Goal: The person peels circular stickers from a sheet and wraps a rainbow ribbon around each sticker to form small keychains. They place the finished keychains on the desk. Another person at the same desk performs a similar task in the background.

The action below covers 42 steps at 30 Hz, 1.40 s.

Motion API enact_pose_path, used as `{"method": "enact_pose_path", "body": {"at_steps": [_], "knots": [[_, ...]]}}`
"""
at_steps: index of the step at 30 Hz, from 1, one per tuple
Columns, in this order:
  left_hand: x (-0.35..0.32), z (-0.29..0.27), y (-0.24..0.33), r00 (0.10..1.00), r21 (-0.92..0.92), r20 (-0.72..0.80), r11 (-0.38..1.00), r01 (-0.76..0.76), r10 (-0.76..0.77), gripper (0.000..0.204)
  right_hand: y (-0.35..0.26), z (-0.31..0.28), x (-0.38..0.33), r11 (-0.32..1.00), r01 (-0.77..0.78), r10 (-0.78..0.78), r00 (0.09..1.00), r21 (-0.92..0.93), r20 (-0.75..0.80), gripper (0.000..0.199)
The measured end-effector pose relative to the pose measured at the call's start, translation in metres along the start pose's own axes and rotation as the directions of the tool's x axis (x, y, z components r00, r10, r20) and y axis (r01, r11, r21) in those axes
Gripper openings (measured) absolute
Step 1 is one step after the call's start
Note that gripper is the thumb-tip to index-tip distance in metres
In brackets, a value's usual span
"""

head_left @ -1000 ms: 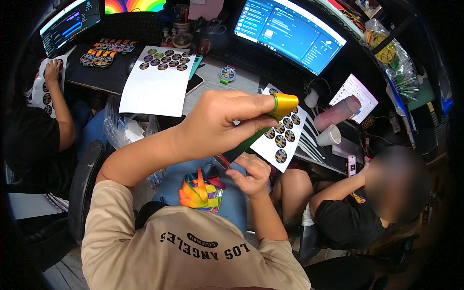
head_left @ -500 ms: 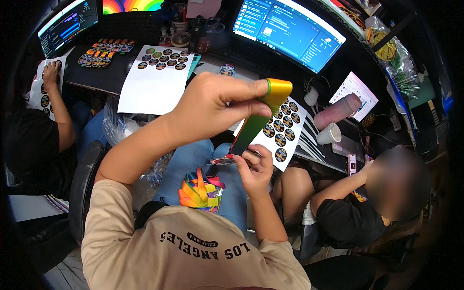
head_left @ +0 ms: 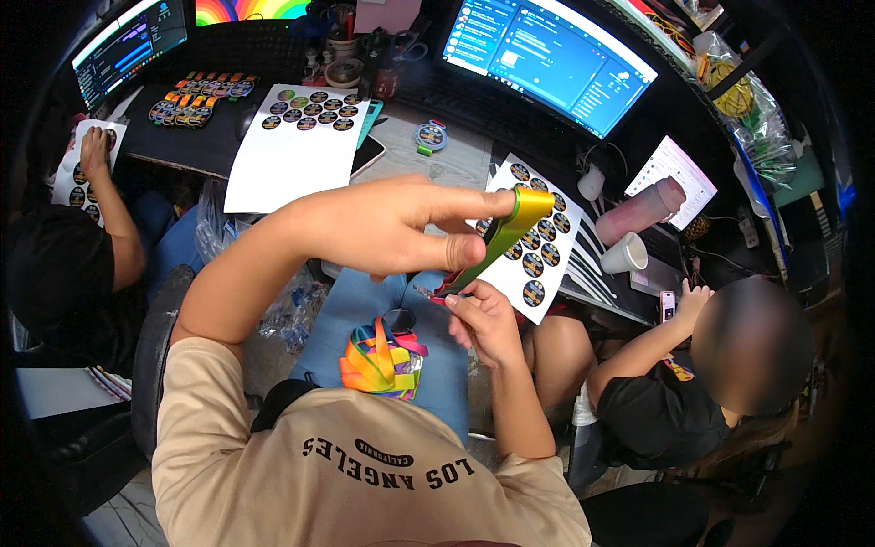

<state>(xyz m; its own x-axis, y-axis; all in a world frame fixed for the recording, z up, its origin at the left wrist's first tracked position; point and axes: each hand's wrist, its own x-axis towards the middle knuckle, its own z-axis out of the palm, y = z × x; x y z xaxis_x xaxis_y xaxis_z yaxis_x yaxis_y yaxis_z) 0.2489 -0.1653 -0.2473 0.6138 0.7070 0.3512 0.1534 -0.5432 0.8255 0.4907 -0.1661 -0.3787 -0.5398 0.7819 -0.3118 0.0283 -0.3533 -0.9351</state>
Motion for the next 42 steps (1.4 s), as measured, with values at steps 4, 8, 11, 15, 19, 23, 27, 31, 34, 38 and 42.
{"method": "enact_pose_path", "body": {"at_steps": [4,8,11,15,19,23,27,31,34,38,42], "knots": [[-0.013,0.001,0.006,0.966,-0.173,0.212,0.967,0.185,-0.147,0.058,-0.002,-0.008,0.003,0.891,-0.22,0.111,0.954,0.397,0.28,0.032],[-0.024,0.008,0.008,0.896,-0.39,0.434,0.877,0.282,-0.095,0.063,-0.009,-0.005,0.003,0.955,0.009,-0.042,0.994,0.296,0.105,0.025],[-0.027,0.01,0.002,0.816,-0.388,0.567,0.836,0.388,-0.116,0.068,-0.036,-0.003,-0.012,0.912,0.394,-0.405,0.91,-0.117,-0.093,0.014],[-0.025,0.012,-0.008,0.75,-0.433,0.64,0.728,0.531,-0.166,0.082,-0.086,0.005,-0.045,-0.325,0.504,-0.834,0.246,-0.8,0.494,0.015],[-0.027,0.01,-0.011,0.762,-0.433,0.62,0.727,0.534,-0.19,0.093,-0.12,0.013,-0.055,-0.503,0.62,-0.618,0.229,-0.602,0.752,0.017],[-0.028,0.016,-0.007,0.839,-0.458,0.493,0.752,0.474,-0.229,0.078,-0.124,0.017,-0.046,-0.598,0.589,-0.569,0.166,-0.544,0.805,0.012],[-0.026,0.026,0.0,0.853,-0.367,0.405,0.797,0.48,-0.327,0.057,-0.122,0.012,-0.046,-0.555,0.548,-0.64,0.2,-0.626,0.742,0.017],[-0.022,0.029,0.005,0.854,-0.432,0.206,0.738,0.518,-0.479,0.056,-0.11,0.014,-0.048,-0.066,0.649,-0.84,0.373,-0.758,0.393,0.035],[-0.021,0.028,0.002,0.859,-0.427,0.145,0.752,0.502,-0.491,0.056,-0.081,0.034,-0.046,0.575,0.713,-0.769,0.638,-0.4,0.032,0.042],[-0.023,0.031,-0.005,0.871,-0.433,0.139,0.763,0.481,-0.47,0.066,-0.064,0.044,-0.043,0.812,0.563,-0.584,0.785,-0.155,-0.204,0.026],[-0.025,0.033,-0.014,0.904,-0.496,0.179,0.758,0.423,-0.388,0.071,-0.069,0.044,-0.037,0.793,0.577,-0.61,0.748,-0.196,-0.261,0.024]]}}
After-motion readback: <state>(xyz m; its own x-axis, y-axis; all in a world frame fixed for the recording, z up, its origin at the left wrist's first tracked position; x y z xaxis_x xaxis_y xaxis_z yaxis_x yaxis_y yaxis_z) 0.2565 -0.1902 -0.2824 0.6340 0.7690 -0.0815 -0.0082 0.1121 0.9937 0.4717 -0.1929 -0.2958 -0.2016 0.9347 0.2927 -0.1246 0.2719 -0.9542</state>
